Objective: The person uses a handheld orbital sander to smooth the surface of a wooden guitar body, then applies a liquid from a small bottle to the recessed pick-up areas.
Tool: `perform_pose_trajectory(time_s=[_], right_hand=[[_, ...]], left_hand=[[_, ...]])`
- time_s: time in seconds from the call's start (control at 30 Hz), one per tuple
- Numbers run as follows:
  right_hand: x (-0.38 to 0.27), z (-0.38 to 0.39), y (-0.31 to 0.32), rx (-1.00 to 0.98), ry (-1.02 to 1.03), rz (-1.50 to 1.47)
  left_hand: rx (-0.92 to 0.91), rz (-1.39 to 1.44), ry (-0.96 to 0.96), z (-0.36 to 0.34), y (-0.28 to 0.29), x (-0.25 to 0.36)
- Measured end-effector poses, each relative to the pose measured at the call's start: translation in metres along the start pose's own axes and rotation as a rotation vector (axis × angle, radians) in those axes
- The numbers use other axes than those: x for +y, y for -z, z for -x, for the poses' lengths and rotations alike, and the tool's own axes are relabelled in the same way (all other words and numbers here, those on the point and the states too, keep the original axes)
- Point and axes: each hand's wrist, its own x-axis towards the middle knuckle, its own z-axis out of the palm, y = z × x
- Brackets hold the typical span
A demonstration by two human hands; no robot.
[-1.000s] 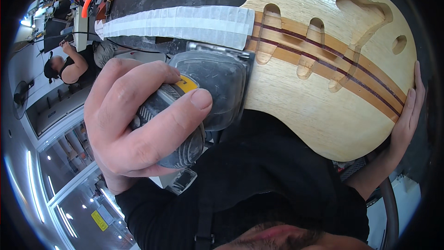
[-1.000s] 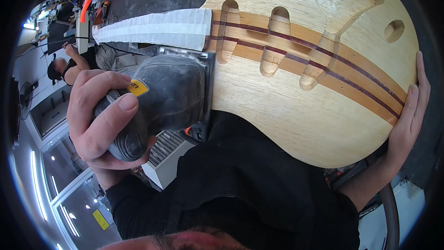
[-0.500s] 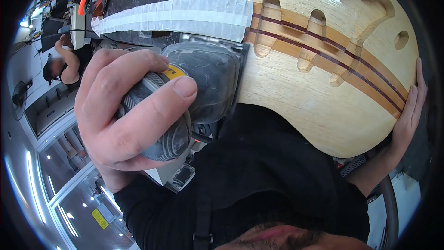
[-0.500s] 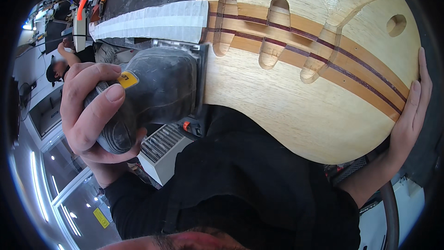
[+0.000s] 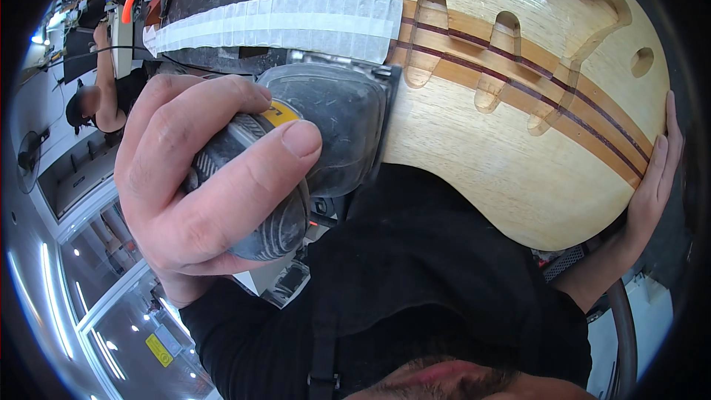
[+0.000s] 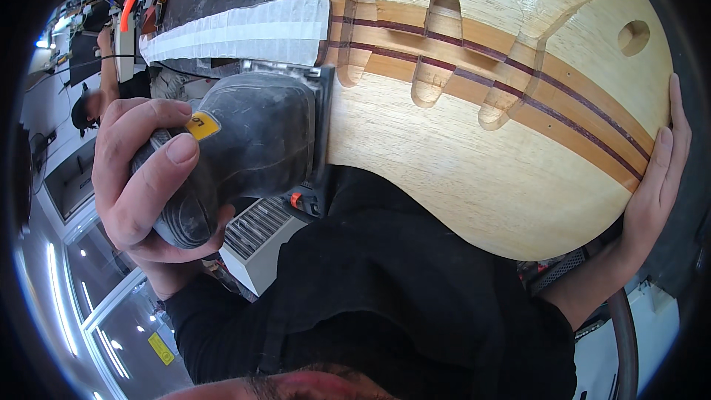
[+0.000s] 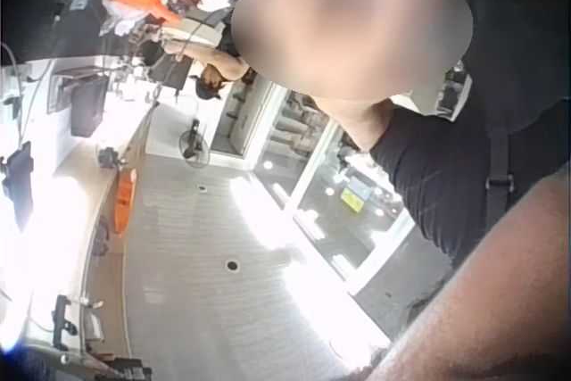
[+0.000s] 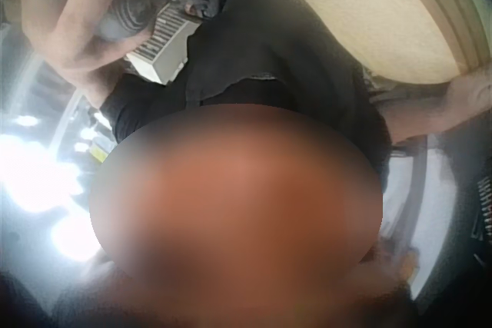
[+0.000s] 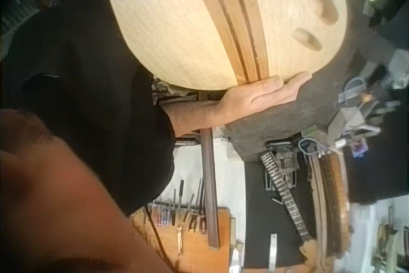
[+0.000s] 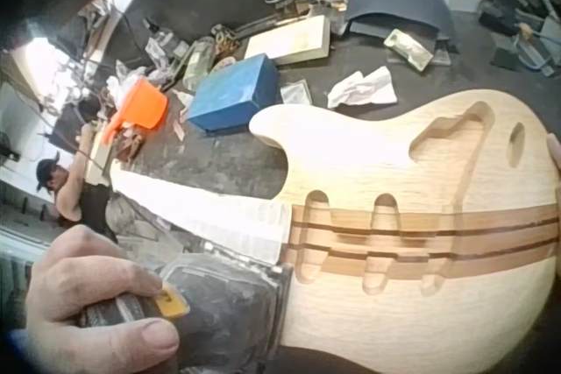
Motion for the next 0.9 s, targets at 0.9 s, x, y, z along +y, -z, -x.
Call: perform_pose_trajectory(time_s=[0.9], right_hand=[[0.0,0.0021,-0.0005,-0.002,-0.015,-0.029]], left_hand=[[-0.029,-0.009,0.003,-0.0003,0.005,-0.0019]])
